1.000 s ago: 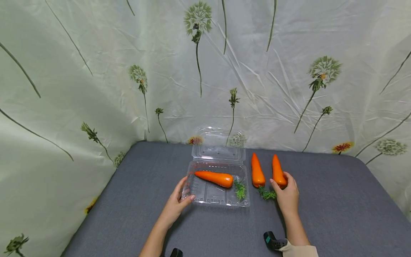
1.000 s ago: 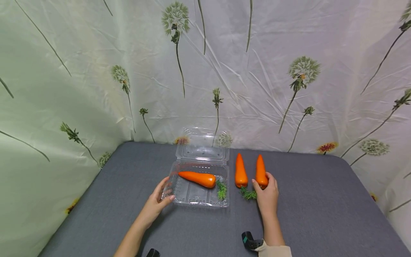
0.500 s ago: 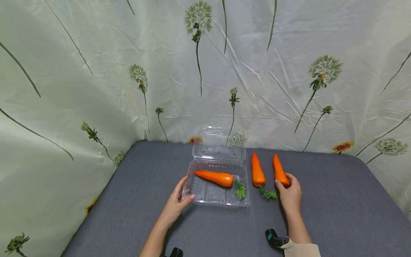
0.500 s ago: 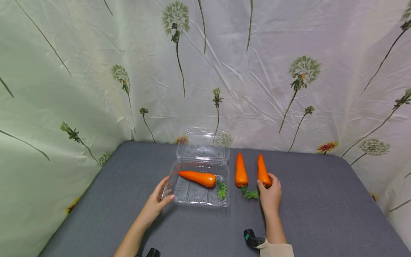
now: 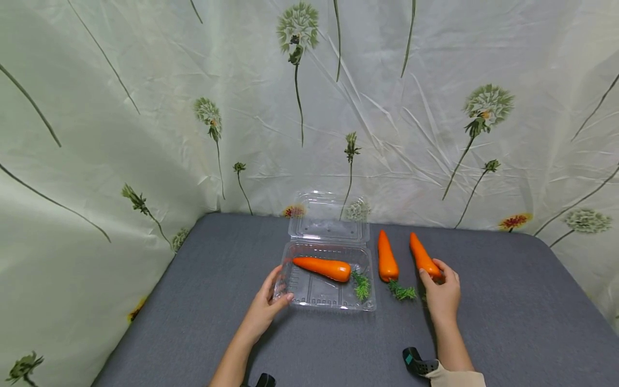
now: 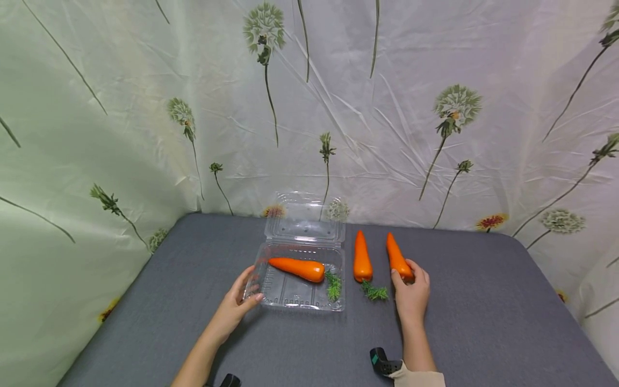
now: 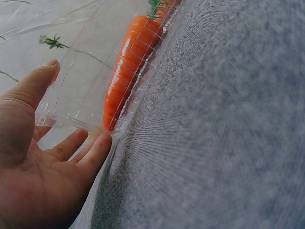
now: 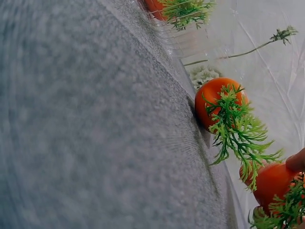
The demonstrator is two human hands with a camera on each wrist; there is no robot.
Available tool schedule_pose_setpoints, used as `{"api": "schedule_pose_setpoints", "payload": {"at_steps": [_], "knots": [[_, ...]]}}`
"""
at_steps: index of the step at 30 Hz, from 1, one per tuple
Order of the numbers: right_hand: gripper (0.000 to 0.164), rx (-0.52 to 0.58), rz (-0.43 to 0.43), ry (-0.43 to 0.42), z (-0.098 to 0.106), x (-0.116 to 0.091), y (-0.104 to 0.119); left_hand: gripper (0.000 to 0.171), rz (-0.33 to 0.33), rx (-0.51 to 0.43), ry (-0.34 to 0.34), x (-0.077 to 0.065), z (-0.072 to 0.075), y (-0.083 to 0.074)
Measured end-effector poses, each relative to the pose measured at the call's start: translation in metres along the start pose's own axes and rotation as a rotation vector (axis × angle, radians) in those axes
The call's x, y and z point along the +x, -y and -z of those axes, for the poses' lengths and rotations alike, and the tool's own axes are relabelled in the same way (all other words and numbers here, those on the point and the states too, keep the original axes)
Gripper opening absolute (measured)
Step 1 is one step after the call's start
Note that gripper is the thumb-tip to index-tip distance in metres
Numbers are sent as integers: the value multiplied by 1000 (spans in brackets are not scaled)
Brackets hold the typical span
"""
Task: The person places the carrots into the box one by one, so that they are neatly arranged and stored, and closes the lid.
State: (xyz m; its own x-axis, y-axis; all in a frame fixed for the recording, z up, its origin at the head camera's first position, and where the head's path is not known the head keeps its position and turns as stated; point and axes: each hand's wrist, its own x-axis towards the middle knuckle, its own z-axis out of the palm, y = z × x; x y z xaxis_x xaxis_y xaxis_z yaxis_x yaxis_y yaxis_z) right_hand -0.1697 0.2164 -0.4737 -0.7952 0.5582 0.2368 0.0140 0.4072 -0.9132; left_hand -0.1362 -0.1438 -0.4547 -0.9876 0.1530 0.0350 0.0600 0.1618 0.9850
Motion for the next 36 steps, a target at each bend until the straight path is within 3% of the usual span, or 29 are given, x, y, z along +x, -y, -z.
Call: {"api": "schedule_pose_setpoints", "payload": {"at_steps": [12,26,31,36], "knots": [[36,220,-112,30,1,-2,17,71,-1,8,-3,0,0,-1],[43,326,-42,143,2,-8,34,71,-5,-13,13,-1,1,-1],[36,420,-33,153,-2,-11,41,71,-5,-12,9,-1,1,-1],[35,413,3,177,-5,-15,51,71,-10,-22,8,0,1,-1]]}}
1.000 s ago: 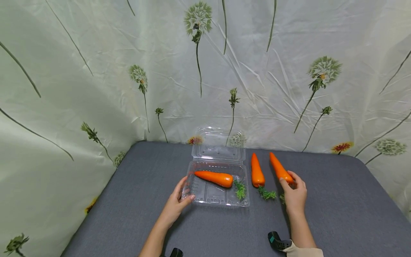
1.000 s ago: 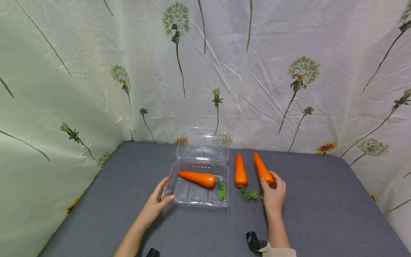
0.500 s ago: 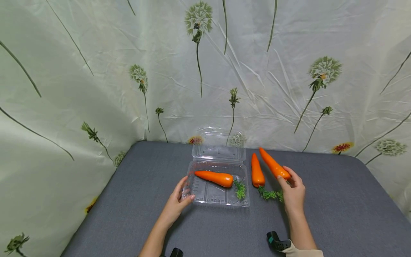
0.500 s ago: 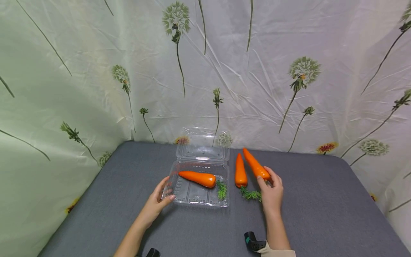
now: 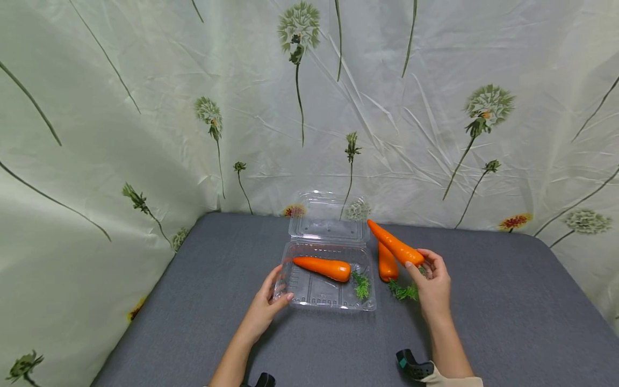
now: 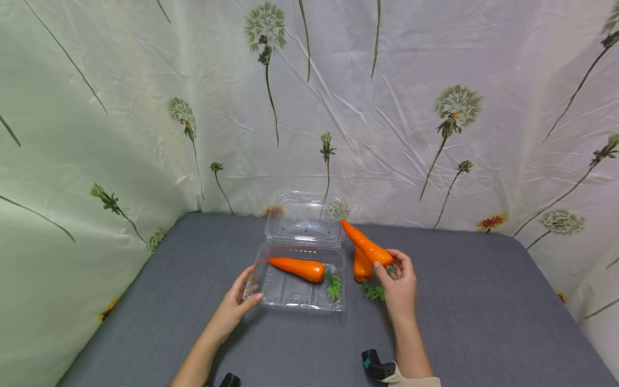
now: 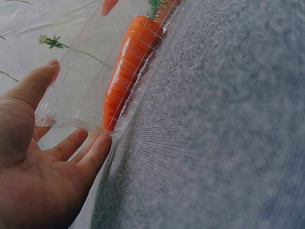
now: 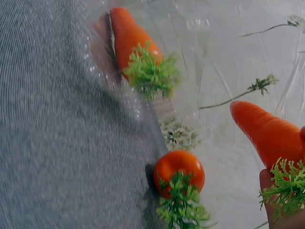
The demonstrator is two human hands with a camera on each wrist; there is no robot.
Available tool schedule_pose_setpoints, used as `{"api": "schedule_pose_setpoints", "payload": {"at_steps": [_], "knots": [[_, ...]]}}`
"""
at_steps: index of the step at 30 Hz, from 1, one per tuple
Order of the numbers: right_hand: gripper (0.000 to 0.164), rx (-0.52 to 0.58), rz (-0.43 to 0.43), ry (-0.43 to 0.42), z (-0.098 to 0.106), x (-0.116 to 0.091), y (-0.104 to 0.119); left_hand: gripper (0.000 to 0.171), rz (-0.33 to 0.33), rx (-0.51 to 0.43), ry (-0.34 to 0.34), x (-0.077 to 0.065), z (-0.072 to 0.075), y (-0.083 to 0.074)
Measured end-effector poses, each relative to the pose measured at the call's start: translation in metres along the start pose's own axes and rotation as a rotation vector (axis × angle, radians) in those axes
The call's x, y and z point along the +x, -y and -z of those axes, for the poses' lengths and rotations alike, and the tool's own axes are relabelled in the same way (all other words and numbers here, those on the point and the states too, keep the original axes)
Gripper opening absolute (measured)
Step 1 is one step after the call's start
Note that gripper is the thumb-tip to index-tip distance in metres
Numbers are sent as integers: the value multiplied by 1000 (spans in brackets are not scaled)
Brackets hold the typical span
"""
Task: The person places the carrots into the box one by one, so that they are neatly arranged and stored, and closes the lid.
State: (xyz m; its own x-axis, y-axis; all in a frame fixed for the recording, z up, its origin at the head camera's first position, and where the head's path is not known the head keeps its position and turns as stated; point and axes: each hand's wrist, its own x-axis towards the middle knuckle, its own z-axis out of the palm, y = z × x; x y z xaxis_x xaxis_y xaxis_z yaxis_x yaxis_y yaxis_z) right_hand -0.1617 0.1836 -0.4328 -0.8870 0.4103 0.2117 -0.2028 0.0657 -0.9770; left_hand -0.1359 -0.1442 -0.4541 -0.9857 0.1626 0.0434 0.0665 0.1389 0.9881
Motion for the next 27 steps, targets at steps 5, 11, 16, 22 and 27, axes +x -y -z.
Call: {"api": "schedule_pose_setpoints", "payload": {"at_steps": [5,11,16,22,27], "knots": [[38,-12,21,46,-6,-4,3,71,6,3,1,0,0,0],[38,-25,40,99,-13,-7,6,71,9,10,-3,0,0,0],[38,-24,41,151,-19,-9,9,71,11,8,-4,0,0,-1],[42,0,38,211,-27,-13,10,71,19,10,-6,0,0,-1],[44,4,28,239,-34,-14,7,71,23,15,-7,0,0,0]]}}
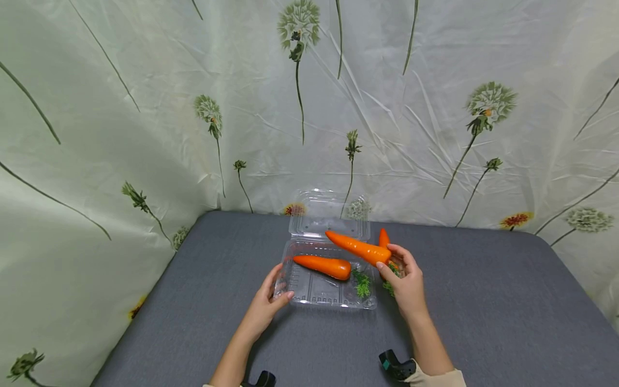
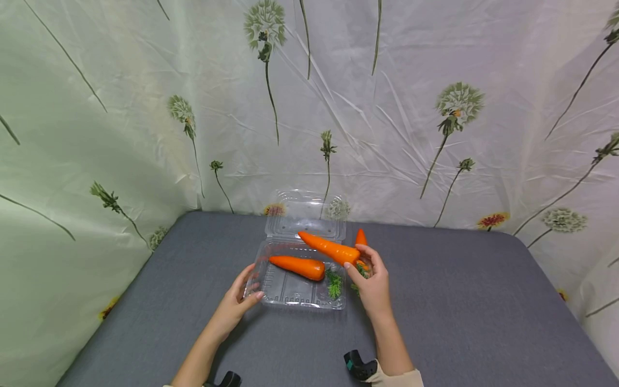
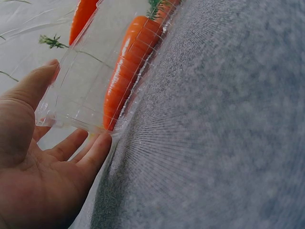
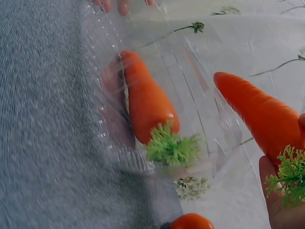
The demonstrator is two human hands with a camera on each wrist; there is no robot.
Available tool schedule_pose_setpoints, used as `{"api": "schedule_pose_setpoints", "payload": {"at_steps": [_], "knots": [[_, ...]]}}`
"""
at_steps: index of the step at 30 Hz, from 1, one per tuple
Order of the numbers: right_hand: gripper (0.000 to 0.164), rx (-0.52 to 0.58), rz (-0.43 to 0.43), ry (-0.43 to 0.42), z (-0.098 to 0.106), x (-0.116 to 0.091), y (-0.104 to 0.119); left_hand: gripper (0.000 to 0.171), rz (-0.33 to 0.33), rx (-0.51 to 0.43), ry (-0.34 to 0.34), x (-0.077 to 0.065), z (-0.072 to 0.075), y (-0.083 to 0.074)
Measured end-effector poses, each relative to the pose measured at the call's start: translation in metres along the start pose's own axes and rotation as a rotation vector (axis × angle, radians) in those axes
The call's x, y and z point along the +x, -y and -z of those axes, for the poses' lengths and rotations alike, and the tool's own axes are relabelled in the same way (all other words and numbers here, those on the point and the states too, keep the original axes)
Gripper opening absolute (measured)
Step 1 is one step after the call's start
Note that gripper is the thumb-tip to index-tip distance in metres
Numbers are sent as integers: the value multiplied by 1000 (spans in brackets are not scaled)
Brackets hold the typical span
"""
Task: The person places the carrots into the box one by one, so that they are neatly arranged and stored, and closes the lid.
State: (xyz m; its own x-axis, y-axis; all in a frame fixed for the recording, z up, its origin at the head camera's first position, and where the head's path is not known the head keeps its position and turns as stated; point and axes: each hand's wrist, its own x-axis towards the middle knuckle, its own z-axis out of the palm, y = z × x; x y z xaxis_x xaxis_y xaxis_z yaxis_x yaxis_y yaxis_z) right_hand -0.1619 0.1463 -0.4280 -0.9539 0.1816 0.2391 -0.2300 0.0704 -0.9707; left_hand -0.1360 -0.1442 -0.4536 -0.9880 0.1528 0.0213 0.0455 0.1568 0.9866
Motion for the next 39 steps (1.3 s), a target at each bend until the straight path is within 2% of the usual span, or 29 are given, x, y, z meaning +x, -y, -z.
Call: {"api": "schedule_pose_setpoints", "payload": {"at_steps": [11,21,25,28,35,39], "knots": [[43,7,11,63,-16,-2,-3,71,-17,-3,11,0,1,1],[45,-4,-14,142,-31,0,-8,71,-4,1,9,-1,1,0],[46,-29,-32,187,-36,0,-5,71,-14,-1,10,0,1,0],[45,-34,-57,227,-40,-1,5,71,-19,-2,9,0,1,0],[47,-75,-40,273,-42,5,-11,71,-23,-15,4,0,1,0],[45,-93,-36,294,-45,7,-9,72,-23,-16,3,0,1,1]]}}
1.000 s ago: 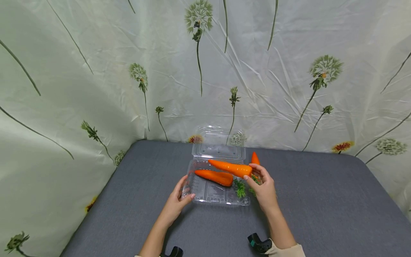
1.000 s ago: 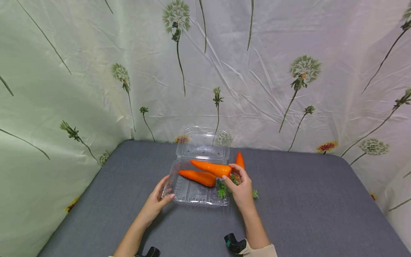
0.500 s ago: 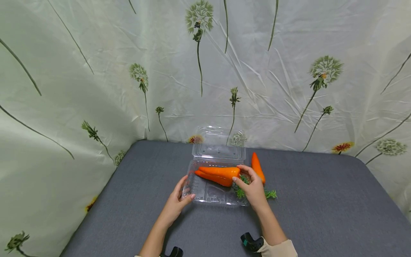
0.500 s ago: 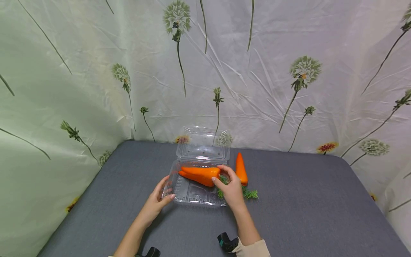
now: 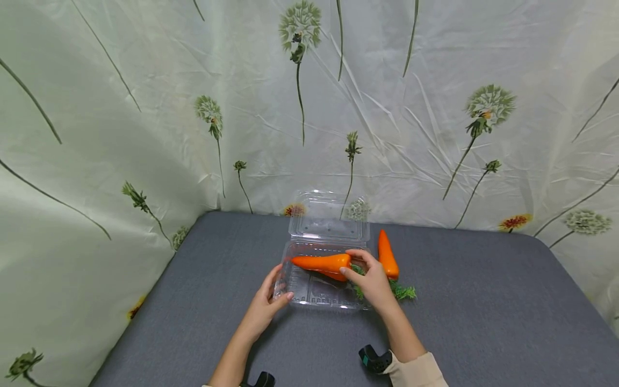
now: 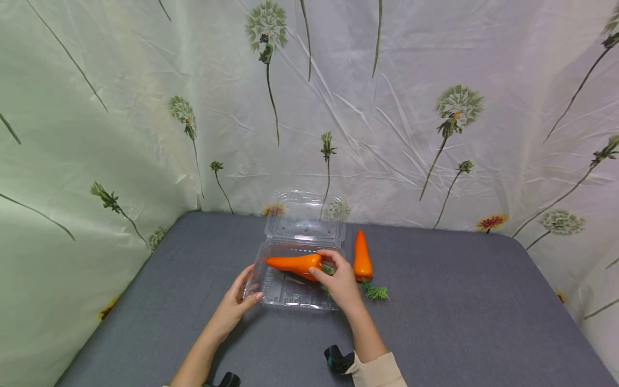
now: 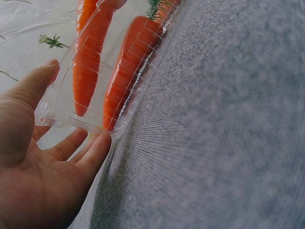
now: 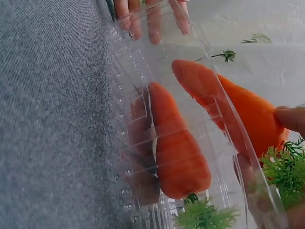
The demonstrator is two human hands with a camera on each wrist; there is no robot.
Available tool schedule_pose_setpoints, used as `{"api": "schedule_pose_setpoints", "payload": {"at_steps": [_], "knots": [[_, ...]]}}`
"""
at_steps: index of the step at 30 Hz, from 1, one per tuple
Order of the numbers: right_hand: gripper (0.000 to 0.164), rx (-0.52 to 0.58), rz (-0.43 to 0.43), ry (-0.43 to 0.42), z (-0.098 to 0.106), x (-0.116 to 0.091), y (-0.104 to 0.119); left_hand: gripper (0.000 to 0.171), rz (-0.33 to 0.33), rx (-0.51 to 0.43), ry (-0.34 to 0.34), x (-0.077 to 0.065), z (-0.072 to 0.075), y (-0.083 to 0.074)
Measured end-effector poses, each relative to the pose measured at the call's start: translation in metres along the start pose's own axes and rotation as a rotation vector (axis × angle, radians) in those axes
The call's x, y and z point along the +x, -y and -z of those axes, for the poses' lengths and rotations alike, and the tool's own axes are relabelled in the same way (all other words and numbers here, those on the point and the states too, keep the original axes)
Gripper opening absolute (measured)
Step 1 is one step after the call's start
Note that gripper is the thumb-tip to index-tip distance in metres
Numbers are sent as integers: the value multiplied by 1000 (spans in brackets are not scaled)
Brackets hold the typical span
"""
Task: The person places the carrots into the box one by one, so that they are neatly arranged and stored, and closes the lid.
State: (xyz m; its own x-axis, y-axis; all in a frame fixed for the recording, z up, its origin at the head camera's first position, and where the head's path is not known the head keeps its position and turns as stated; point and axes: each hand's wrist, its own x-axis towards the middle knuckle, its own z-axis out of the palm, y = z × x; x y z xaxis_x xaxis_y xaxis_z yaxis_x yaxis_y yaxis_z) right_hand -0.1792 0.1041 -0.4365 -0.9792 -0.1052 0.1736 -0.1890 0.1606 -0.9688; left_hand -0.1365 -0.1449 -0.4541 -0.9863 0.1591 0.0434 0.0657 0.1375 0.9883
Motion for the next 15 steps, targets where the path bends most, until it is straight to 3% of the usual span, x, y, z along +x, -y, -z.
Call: {"api": "schedule_pose_setpoints", "payload": {"at_steps": [15], "knots": [[39,-61,-42,5,-7,3,-5,71,1,21,4,0,1,0]]}}
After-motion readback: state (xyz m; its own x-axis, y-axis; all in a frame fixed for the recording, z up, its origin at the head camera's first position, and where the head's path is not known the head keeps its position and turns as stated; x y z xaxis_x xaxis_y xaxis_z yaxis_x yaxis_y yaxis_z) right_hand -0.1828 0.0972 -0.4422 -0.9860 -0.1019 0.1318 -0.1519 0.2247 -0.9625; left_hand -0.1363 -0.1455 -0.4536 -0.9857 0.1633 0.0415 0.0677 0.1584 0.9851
